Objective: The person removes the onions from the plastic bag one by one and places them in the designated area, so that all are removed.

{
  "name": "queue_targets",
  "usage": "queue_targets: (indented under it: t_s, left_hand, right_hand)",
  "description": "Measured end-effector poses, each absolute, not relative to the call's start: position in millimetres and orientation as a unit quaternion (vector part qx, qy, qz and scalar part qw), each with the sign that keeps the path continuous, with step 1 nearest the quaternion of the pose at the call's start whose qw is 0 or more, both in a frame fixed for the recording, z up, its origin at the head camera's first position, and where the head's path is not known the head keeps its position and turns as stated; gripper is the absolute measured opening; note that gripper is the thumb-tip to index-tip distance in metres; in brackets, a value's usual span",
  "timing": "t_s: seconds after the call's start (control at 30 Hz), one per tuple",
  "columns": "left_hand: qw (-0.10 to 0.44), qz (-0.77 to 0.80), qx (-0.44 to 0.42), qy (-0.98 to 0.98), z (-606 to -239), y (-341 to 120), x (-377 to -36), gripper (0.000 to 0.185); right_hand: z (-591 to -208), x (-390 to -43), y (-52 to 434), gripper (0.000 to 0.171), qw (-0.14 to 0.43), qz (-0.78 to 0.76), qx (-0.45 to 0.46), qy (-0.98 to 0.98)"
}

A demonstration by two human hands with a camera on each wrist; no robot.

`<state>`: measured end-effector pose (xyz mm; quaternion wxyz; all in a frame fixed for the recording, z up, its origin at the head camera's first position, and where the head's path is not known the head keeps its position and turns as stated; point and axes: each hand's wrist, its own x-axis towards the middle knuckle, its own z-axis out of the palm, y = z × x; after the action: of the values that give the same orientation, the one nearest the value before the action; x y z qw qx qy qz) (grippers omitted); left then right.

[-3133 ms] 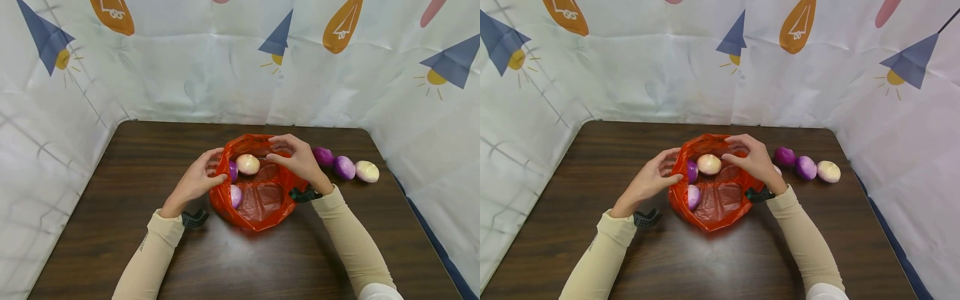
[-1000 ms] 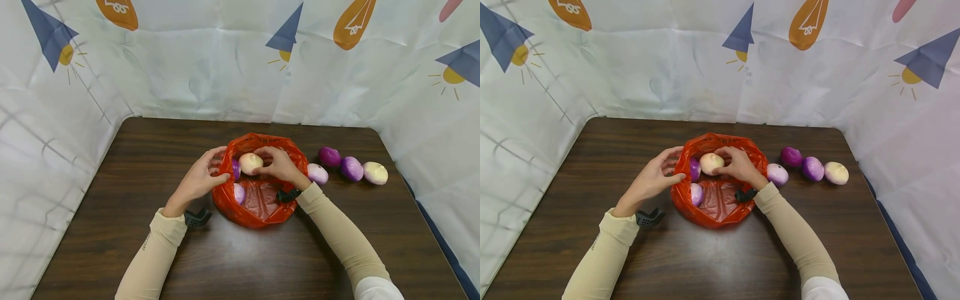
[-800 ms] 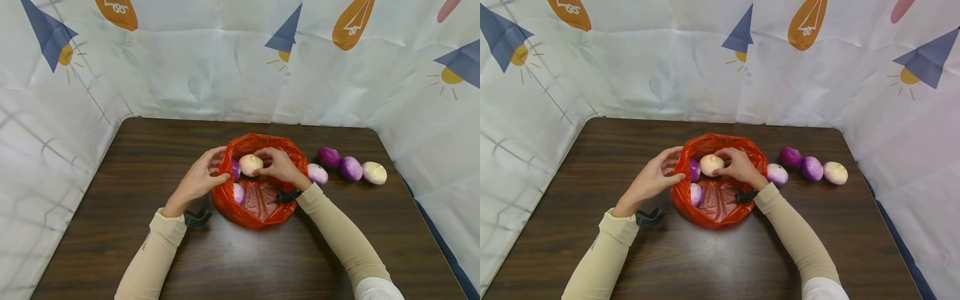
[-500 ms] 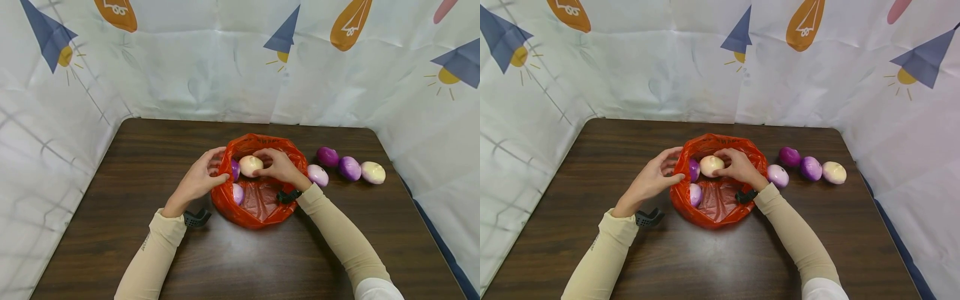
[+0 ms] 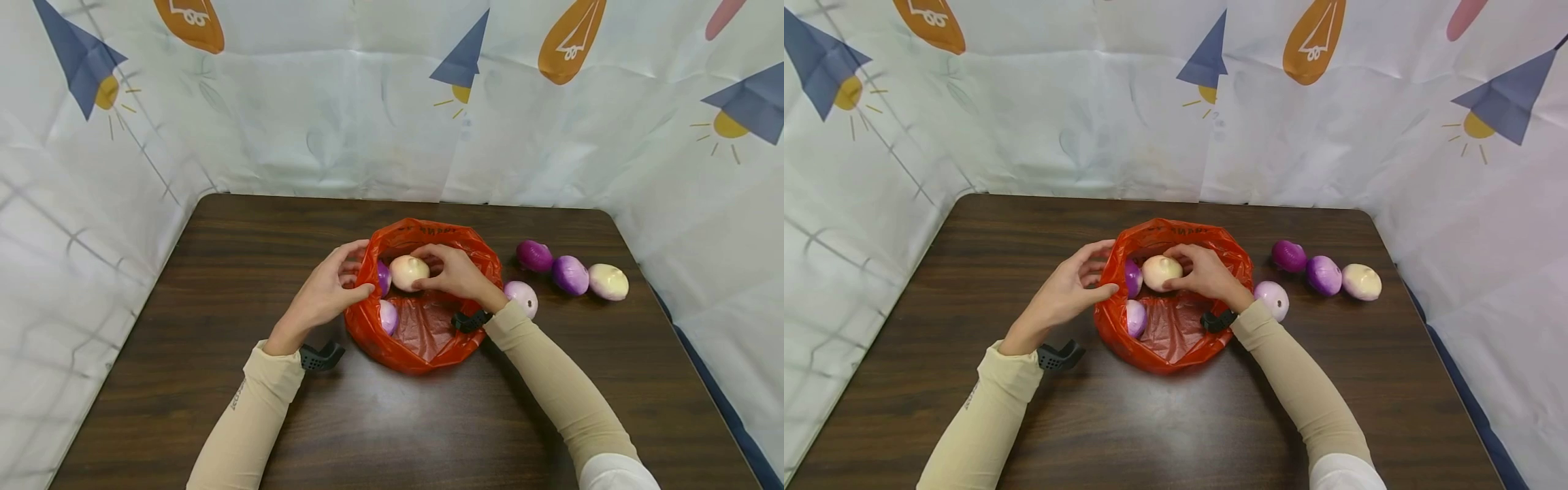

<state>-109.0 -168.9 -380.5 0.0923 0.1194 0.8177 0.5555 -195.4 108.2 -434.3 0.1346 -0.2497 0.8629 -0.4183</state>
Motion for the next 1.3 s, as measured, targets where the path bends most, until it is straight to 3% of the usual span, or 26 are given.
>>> queue_targets:
  t_s: [1.3]
  left_hand:
    - [0.096, 0.555, 0.126, 0.817, -379.6, -166.6, -107.5, 0.073]
  right_hand:
    - [-394.3, -164.7, 135.2, 0.057, 0.070, -0.428, -0.265, 0.861]
